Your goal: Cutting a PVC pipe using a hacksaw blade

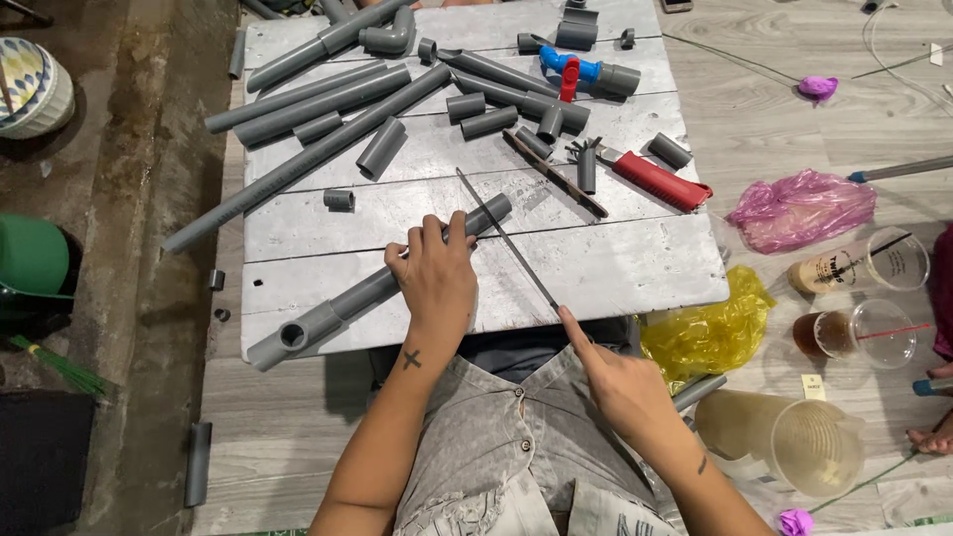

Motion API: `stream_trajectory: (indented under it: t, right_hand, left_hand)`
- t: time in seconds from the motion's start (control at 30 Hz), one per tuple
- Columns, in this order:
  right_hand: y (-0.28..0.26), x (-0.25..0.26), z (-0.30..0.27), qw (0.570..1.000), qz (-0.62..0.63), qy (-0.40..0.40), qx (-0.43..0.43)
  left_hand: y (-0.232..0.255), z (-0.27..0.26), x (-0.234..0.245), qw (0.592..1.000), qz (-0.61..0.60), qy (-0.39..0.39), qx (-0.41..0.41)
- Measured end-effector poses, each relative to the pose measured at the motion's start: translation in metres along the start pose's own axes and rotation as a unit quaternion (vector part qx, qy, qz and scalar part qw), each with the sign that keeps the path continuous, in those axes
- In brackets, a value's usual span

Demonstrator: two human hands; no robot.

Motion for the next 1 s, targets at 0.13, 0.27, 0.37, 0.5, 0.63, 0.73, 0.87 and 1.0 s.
stream_trajectory:
  t: [0.13,0.27,0.37,0.5,0.63,0.73,0.87,1.0]
  right_hand:
    - [0.007,0.001,-0.006,1.000,0.002,-0.004,-0.026]
    - [0.000,0.003,0.015,0.999,-0.014,-0.023,-0.018]
    - [-0.011,0.016,0.029,0.997,-0.012,-0.073,-0.037]
    - [-0.011,0.021,0.026,0.986,0.027,-0.144,-0.079]
    - [-0.011,0.015,0.013,0.996,0.018,-0.086,-0.031]
    - [-0.004,0.011,0.007,0.998,-0.015,-0.049,-0.023]
    - [-0.010,0.010,0.011,0.999,-0.033,-0.033,-0.002]
    - [-0.009,0.001,0.019,0.998,-0.057,-0.025,-0.011]
  left_hand:
    - [0.000,0.000,0.002,1.000,0.005,0.012,-0.001]
    - [0.000,0.002,0.000,1.000,-0.008,-0.003,-0.003]
    - [-0.001,0.001,-0.004,1.000,-0.016,-0.014,-0.006]
    - [0.000,0.000,0.001,1.000,0.009,-0.005,0.000]
    - [0.001,-0.001,-0.003,1.000,-0.005,-0.013,0.002]
    - [0.002,-0.001,-0.001,1.000,-0.013,-0.004,-0.004]
    - [0.000,0.000,-0.006,0.999,-0.034,-0.014,-0.005]
    - [0.000,0.000,-0.007,0.999,-0.038,-0.008,-0.011]
Point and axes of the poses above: each hand's wrist, its own z-axis towards the middle knuckle, its own x-axis out of the back of the hand, y = z × x, the point moved 8 cm from there along z, towards the middle knuckle, and after that the axes turned 2 degrees about z, right-handed, at the moved point
